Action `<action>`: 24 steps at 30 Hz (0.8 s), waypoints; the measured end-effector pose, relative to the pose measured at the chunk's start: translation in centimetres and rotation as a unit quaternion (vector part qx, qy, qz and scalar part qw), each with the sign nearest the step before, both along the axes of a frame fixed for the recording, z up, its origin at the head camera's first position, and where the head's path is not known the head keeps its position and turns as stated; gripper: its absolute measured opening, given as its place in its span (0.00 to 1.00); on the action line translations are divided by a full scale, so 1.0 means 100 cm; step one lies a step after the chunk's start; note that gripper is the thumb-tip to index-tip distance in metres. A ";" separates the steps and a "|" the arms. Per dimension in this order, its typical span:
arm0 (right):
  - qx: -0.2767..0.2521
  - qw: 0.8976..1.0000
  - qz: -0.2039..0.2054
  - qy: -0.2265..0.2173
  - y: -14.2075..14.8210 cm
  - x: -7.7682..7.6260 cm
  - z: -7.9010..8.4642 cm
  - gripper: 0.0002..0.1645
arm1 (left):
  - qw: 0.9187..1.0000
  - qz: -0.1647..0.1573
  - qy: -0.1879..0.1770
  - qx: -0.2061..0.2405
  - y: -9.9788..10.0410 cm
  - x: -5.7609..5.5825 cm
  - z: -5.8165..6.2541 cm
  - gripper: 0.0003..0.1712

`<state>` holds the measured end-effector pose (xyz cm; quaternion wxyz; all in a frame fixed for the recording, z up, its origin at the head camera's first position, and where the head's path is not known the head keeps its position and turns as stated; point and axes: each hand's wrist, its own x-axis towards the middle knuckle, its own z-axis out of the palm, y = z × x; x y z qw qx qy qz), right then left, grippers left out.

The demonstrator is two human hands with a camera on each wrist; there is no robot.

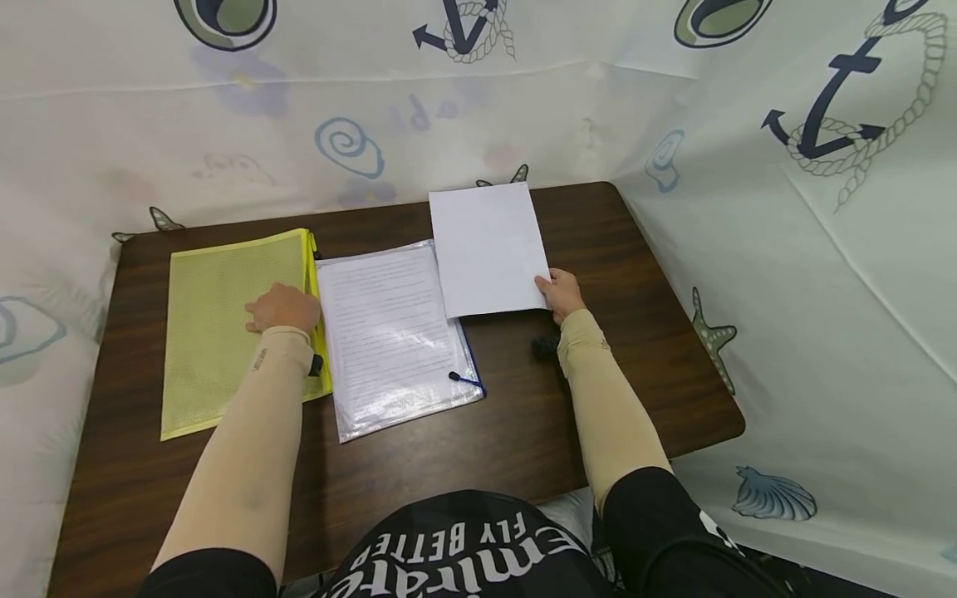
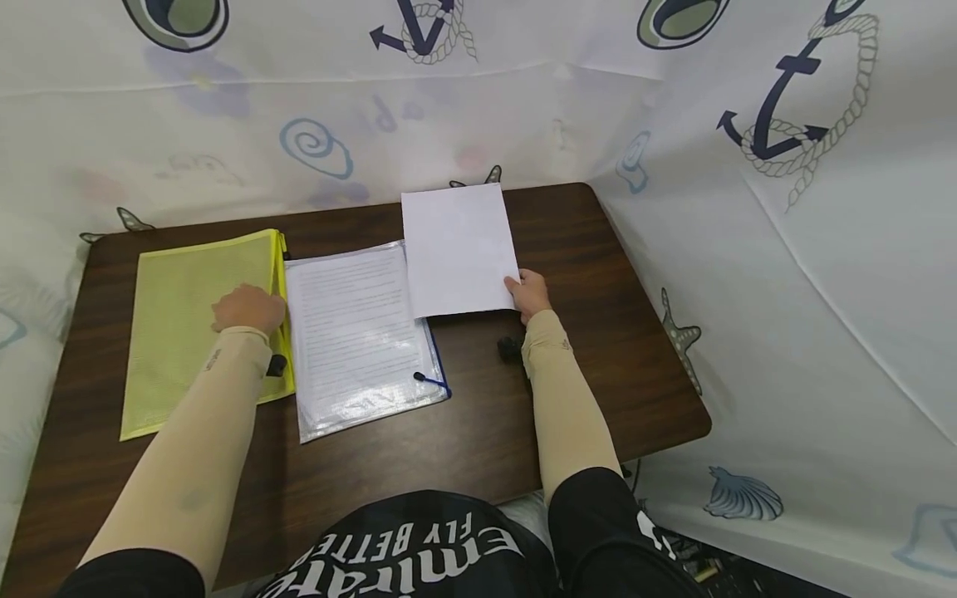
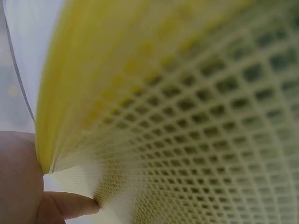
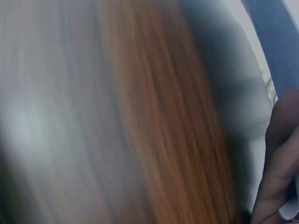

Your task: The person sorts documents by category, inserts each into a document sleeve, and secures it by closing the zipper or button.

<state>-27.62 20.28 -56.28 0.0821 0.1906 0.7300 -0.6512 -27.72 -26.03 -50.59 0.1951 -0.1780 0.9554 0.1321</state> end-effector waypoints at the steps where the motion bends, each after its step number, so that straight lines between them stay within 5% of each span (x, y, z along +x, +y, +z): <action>1: -0.004 1.000 0.003 -0.003 -0.005 0.000 0.001 0.26 | 1.000 -0.001 -0.001 0.000 0.000 -0.001 -0.001 0.41; 13: -0.008 1.000 0.014 -0.008 -0.018 -0.002 -0.002 0.26 | 1.000 0.006 0.002 0.003 0.002 -0.006 -0.013 0.39; 24: 0.004 1.000 0.010 -0.008 -0.020 0.001 -0.002 0.26 | 1.000 0.022 0.016 0.002 0.015 0.000 -0.006 0.38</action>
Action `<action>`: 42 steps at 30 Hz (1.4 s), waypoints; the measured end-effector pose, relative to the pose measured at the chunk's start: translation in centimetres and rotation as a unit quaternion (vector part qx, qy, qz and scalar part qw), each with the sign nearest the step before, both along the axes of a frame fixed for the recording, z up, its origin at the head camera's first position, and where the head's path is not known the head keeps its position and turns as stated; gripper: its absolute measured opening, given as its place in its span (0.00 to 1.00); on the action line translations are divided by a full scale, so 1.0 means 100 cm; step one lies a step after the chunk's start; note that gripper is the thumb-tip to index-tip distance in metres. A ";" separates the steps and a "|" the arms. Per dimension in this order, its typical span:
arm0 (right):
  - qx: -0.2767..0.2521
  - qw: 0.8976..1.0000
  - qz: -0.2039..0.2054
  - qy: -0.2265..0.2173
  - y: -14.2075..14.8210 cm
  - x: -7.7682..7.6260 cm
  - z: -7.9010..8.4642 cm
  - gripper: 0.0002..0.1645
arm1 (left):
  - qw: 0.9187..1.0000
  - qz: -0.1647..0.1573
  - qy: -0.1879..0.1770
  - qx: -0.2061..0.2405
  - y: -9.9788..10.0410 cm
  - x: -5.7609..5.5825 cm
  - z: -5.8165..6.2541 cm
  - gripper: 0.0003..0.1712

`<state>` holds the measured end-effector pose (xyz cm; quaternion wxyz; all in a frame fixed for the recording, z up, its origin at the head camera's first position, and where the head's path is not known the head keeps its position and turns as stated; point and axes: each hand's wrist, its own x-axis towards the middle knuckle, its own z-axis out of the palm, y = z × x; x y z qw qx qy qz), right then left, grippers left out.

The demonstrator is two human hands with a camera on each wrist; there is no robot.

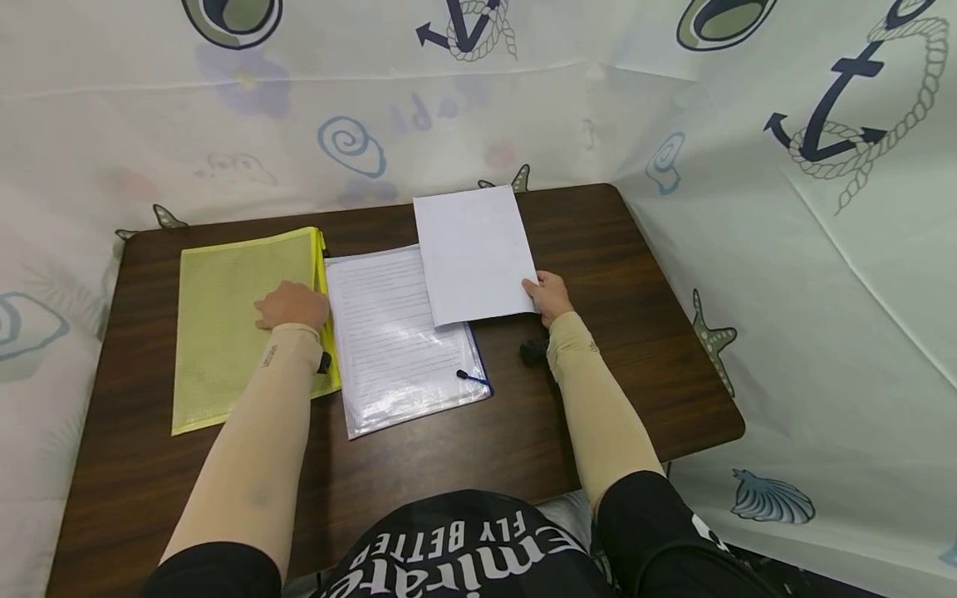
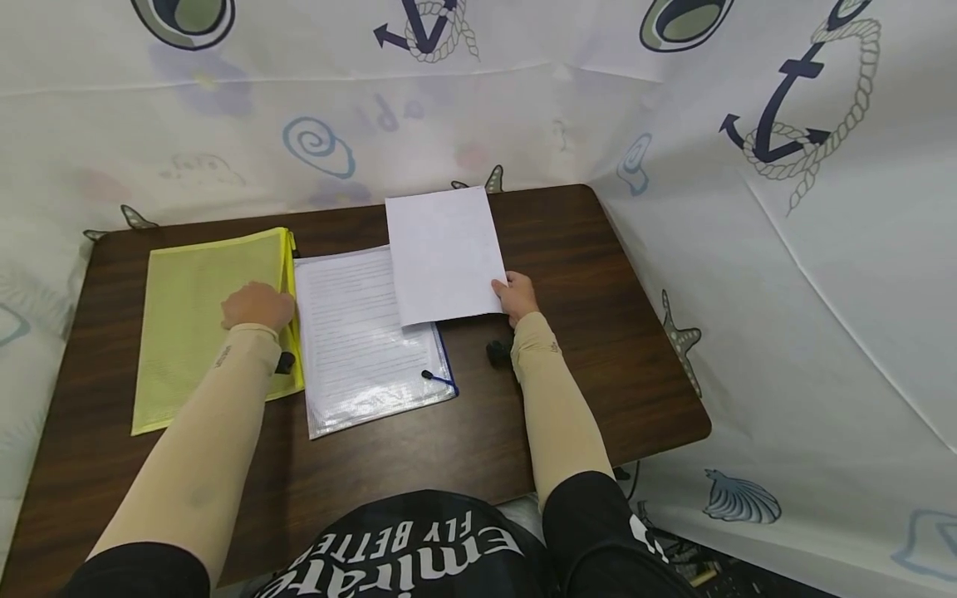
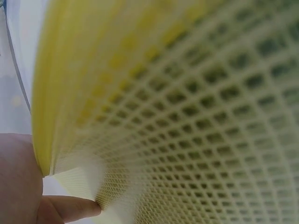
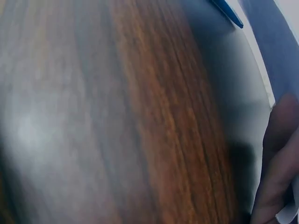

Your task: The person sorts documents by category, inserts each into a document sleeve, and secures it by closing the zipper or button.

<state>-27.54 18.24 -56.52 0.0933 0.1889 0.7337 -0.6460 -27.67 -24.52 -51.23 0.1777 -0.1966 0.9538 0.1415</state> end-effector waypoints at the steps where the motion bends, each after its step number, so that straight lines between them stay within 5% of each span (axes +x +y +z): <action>1: -0.002 1.000 -0.001 0.000 -0.002 0.000 -0.001 0.26 | 1.000 0.003 0.002 0.003 0.002 0.000 0.001 0.38; 7: -0.006 1.000 0.030 0.005 -0.020 0.000 -0.005 0.26 | 1.000 -0.014 0.002 0.000 0.014 -0.003 -0.001 0.38; 19: -0.013 0.999 0.027 0.013 -0.023 -0.001 -0.006 0.24 | 0.998 -0.055 -0.011 -0.026 0.016 -0.003 0.001 0.37; 26: -0.010 1.000 0.024 0.016 -0.029 -0.001 -0.006 0.23 | 1.000 -0.021 -0.005 0.005 0.024 -0.005 0.002 0.38; 42: -0.010 0.996 0.091 0.022 -0.050 0.004 -0.004 0.23 | 0.999 -0.027 0.017 0.003 0.033 -0.003 0.007 0.36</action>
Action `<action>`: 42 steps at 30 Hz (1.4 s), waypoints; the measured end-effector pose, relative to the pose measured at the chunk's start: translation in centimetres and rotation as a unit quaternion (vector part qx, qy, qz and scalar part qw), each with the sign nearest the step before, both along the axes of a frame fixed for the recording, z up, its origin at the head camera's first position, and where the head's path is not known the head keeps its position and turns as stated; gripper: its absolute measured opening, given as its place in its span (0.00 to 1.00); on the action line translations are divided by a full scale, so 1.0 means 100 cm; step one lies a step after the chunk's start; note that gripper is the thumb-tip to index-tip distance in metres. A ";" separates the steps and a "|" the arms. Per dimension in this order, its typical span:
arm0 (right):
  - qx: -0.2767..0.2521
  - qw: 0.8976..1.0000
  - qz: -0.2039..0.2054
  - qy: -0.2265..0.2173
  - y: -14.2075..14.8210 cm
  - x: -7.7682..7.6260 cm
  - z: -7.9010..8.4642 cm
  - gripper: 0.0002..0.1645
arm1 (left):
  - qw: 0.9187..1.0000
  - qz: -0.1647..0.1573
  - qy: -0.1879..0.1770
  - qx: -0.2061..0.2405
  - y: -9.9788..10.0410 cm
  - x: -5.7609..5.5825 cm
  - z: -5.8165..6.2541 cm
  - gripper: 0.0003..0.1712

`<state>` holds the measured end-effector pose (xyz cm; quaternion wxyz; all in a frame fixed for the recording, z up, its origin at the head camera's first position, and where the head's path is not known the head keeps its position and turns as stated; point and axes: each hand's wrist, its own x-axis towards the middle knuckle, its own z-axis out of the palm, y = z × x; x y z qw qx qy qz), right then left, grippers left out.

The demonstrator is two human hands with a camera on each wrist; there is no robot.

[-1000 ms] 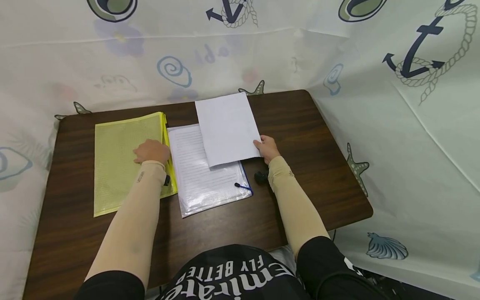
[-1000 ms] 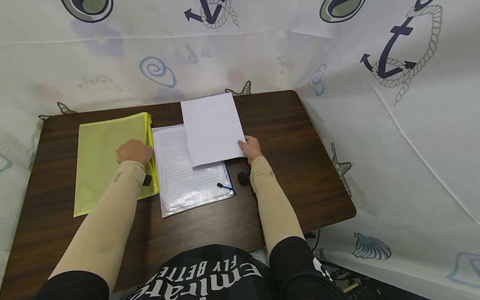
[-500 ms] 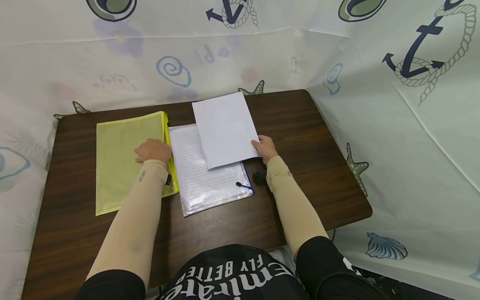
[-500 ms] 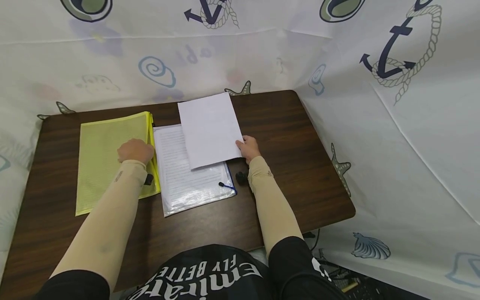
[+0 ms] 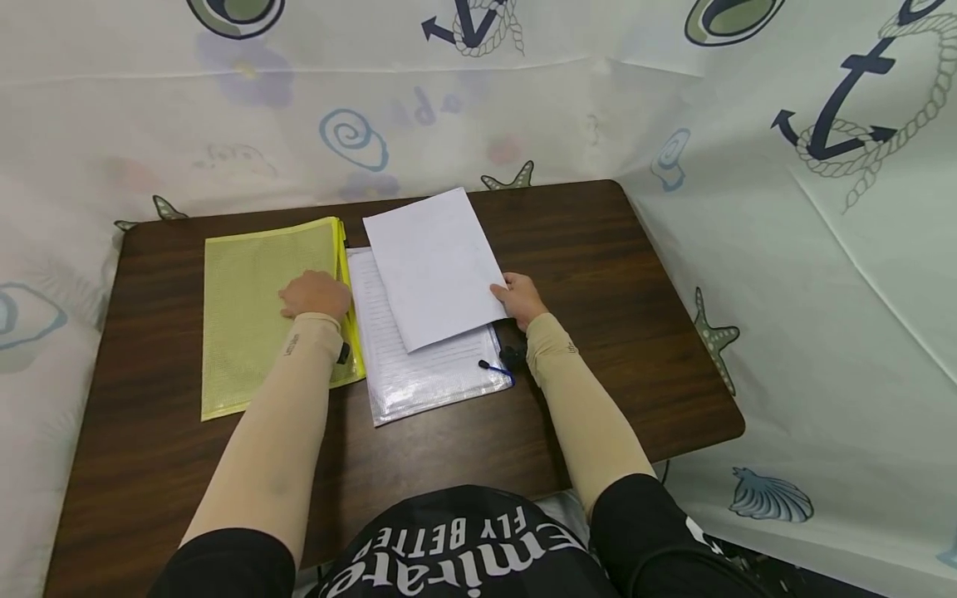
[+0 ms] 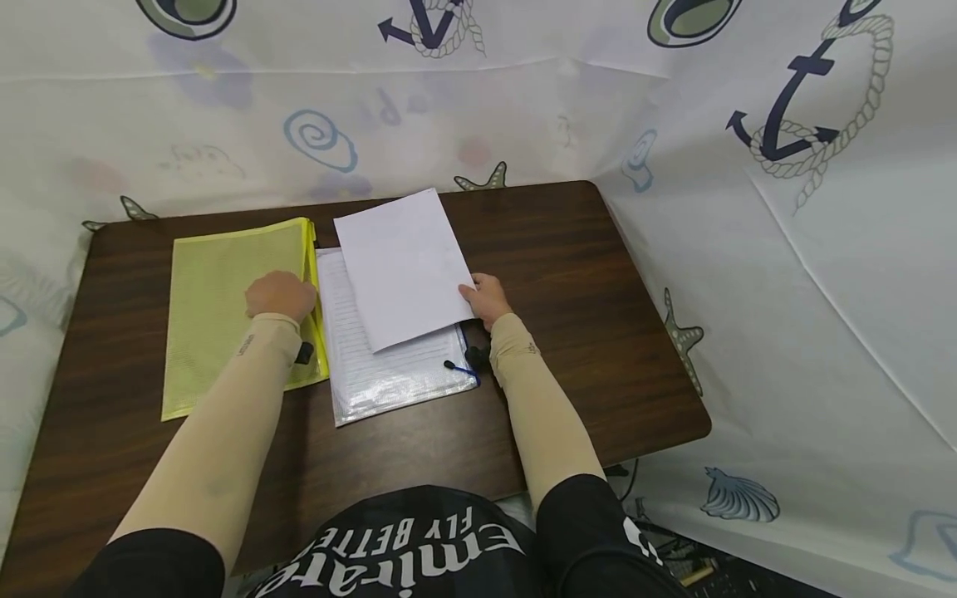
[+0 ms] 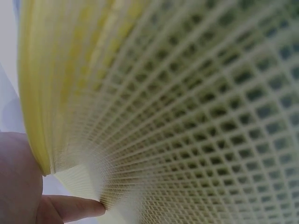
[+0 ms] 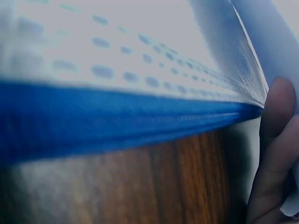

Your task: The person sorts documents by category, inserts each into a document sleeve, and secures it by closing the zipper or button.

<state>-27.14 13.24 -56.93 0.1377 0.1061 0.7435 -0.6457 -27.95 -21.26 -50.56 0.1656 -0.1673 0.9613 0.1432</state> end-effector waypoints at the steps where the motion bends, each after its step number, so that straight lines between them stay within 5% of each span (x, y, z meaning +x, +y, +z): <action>1: 0.001 1.000 0.005 0.000 0.000 0.000 0.000 0.23 | 1.000 -0.001 0.000 0.001 0.000 -0.001 -0.001 0.37; 21: 0.020 0.998 0.052 0.028 -0.015 -0.006 0.008 0.23 | 0.999 -0.047 0.005 -0.024 -0.004 0.001 -0.002 0.35; 30: 0.005 0.999 0.034 0.042 -0.012 -0.006 0.020 0.22 | 0.999 -0.037 0.030 -0.026 0.000 0.003 0.001 0.29; 37: 0.012 0.998 0.025 0.059 -0.009 -0.004 0.022 0.21 | 0.997 -0.064 0.020 -0.049 -0.002 0.000 -0.005 0.32; 42: 0.014 0.996 0.015 0.087 -0.017 -0.004 0.024 0.19 | 0.997 -0.052 0.024 -0.044 -0.001 0.000 -0.005 0.33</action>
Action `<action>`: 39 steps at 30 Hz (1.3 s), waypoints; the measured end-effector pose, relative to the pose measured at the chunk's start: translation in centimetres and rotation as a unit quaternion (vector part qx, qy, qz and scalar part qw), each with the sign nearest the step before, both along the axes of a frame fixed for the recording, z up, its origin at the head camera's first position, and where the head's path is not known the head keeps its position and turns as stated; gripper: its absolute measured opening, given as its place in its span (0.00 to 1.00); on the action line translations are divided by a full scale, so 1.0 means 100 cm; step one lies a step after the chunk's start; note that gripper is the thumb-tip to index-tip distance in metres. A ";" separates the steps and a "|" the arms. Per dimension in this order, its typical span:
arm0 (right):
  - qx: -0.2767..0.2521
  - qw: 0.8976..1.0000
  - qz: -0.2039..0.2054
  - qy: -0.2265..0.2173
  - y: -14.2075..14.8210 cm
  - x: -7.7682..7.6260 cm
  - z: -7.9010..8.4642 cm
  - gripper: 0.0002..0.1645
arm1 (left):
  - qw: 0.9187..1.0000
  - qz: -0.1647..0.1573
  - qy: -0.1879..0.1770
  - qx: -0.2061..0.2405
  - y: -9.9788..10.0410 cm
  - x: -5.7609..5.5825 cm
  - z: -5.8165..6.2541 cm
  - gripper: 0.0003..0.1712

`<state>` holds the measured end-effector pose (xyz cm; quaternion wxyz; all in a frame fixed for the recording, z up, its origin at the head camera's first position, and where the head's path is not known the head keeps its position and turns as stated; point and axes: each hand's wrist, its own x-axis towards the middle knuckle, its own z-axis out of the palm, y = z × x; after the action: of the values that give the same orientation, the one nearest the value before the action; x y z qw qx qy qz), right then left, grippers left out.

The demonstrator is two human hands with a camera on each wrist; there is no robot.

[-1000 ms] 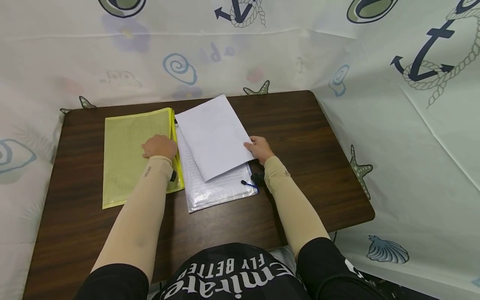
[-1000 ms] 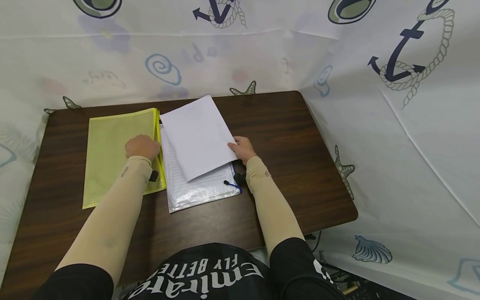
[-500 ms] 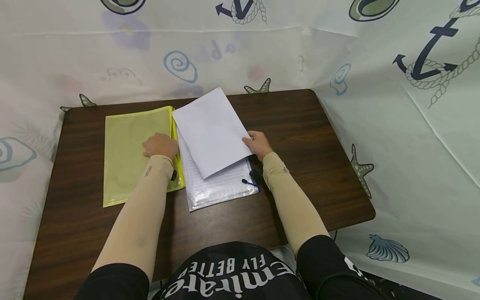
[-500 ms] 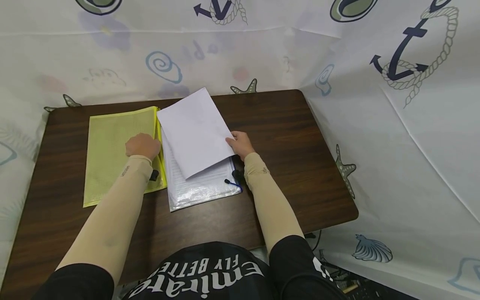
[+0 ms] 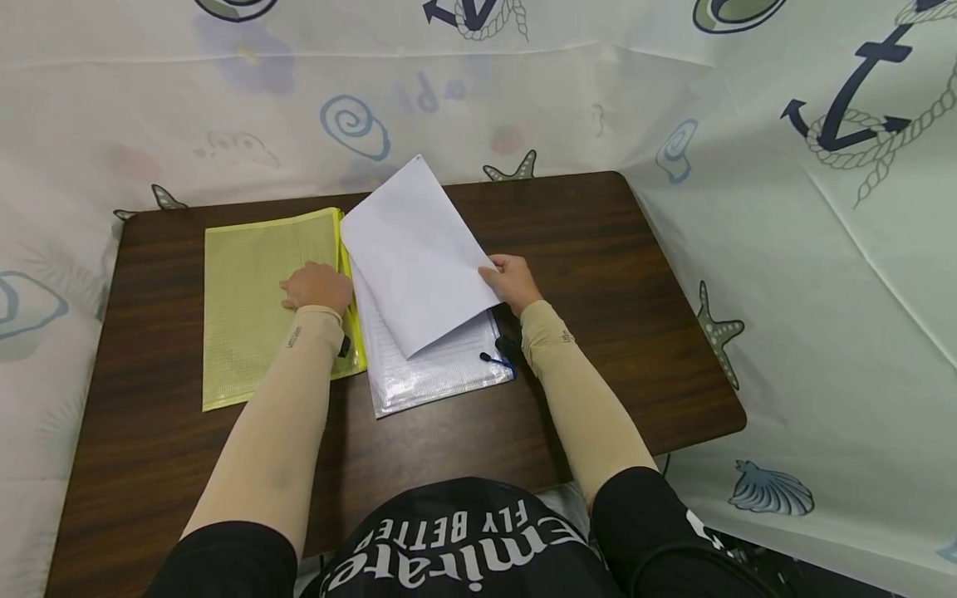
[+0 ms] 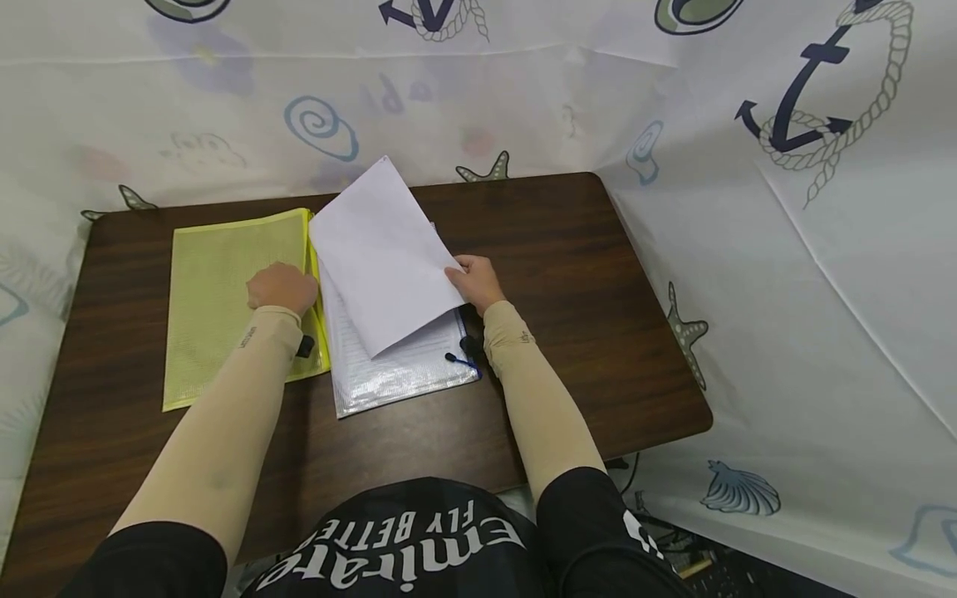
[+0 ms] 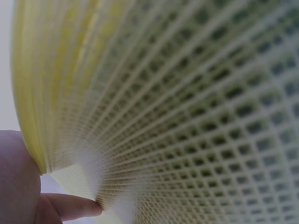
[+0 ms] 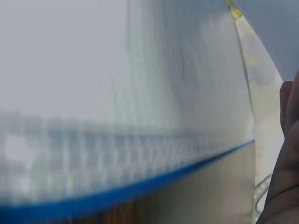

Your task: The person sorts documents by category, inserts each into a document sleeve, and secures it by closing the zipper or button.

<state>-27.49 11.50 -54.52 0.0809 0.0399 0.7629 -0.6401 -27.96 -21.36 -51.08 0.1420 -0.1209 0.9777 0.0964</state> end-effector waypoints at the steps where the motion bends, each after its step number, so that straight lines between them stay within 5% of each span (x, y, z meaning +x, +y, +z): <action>1: 0.000 1.000 0.000 0.002 -0.004 0.000 0.000 0.19 | 1.000 0.000 -0.001 -0.002 -0.001 -0.001 -0.001 0.34; 7: 0.022 1.000 0.011 -0.016 -0.020 0.000 -0.002 0.22 | 1.000 0.003 -0.004 0.003 -0.006 -0.008 -0.013 0.38; 12: 0.059 0.998 -0.010 -0.017 -0.022 0.001 -0.002 0.21 | 1.000 0.000 0.002 0.008 -0.004 -0.007 -0.012 0.31; 28: -0.015 1.000 0.009 -0.019 0.006 0.007 -0.003 0.19 | 0.997 0.054 0.015 0.050 0.005 0.003 0.001 0.36; 35: 0.039 0.999 0.017 -0.002 -0.001 0.004 -0.006 0.19 | 0.997 0.061 0.020 0.050 0.004 0.001 -0.001 0.37; 39: 0.024 1.000 0.002 -0.011 -0.016 0.004 -0.005 0.19 | 0.998 0.054 0.013 0.043 0.002 -0.002 -0.006 0.36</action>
<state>-27.08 9.94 -54.99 0.0895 0.0469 0.7774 -0.6209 -28.14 -21.13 -51.63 0.1294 -0.1658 0.9664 0.1476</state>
